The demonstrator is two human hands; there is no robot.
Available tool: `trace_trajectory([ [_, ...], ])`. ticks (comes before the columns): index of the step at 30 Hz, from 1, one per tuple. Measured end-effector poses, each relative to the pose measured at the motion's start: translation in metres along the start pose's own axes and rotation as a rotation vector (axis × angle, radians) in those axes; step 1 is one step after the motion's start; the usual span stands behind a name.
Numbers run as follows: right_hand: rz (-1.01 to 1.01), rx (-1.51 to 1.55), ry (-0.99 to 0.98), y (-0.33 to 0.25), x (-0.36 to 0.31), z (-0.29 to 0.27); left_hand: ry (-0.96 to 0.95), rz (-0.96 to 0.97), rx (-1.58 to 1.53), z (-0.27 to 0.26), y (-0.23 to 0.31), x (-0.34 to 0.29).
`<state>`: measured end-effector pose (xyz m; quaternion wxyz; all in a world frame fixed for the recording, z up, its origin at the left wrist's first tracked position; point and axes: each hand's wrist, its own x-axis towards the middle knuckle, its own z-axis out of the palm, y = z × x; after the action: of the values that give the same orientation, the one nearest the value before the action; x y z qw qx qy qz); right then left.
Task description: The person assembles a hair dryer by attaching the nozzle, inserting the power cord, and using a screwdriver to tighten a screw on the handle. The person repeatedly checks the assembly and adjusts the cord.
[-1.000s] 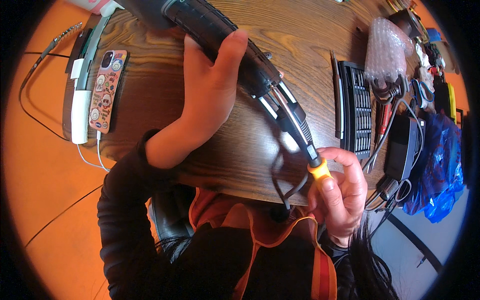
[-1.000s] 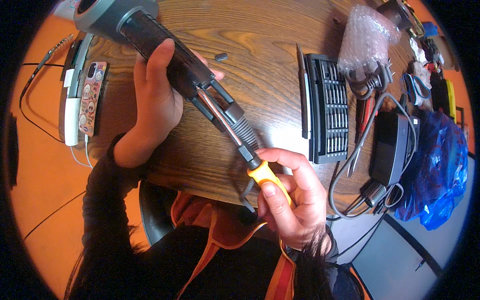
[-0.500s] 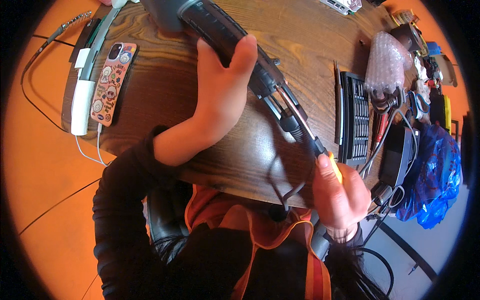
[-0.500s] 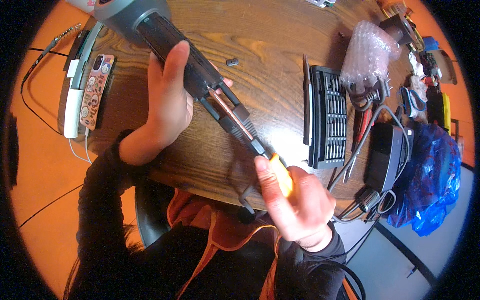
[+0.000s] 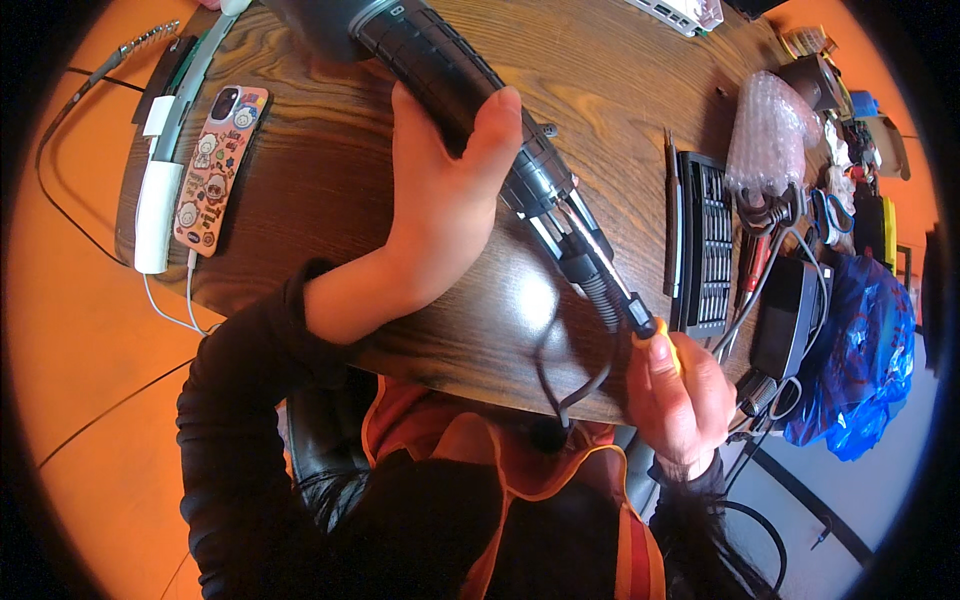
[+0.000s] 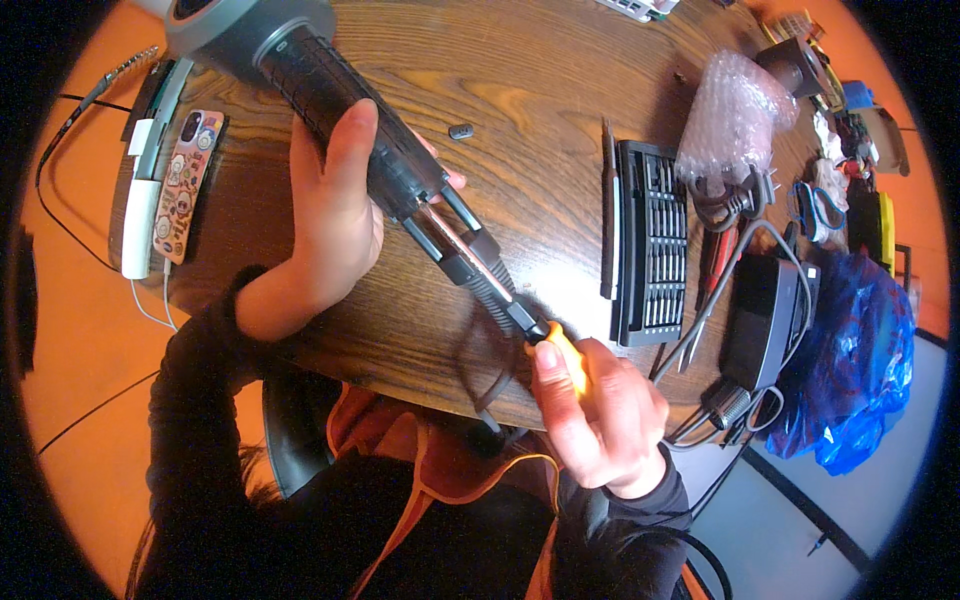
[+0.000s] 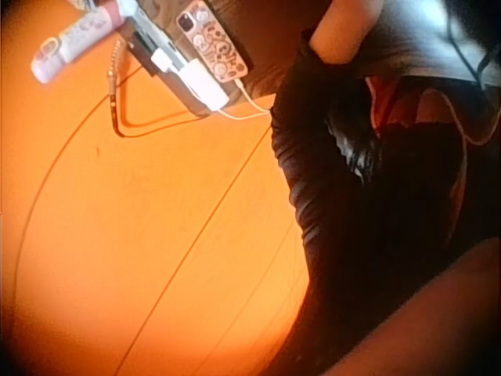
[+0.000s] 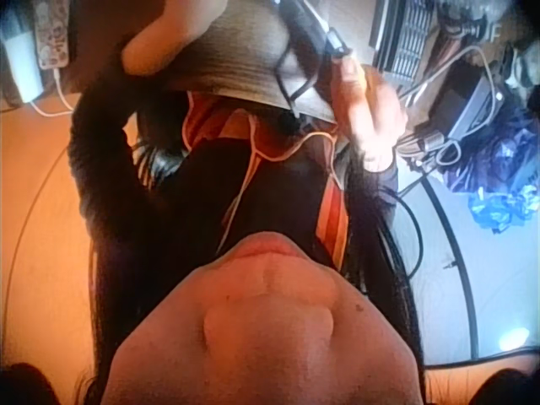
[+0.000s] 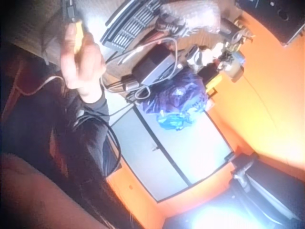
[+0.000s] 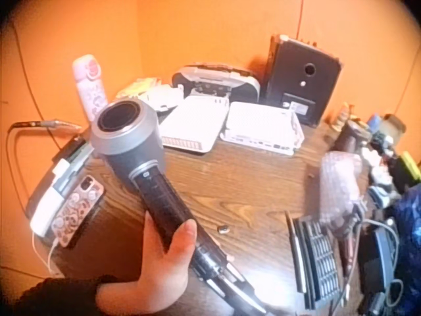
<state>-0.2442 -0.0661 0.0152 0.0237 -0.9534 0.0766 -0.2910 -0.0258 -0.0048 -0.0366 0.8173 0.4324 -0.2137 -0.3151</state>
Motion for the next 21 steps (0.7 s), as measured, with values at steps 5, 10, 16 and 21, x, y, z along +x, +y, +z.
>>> trace_trajectory([
  [5,0.417,0.631,-0.046,0.001,0.003,-0.017,0.004,0.039,0.074,0.003,-0.001,-0.002],
  [10,1.122,1.580,-0.076,-0.007,0.000,-0.025,-0.016,0.032,0.055,0.003,-0.001,-0.004],
  [16,0.679,0.805,-0.046,-0.001,-0.001,-0.016,0.002,0.023,0.001,0.003,-0.002,-0.005],
  [21,0.437,0.385,-0.007,-0.011,-0.006,-0.008,0.020,0.105,0.060,0.002,-0.004,0.000],
])
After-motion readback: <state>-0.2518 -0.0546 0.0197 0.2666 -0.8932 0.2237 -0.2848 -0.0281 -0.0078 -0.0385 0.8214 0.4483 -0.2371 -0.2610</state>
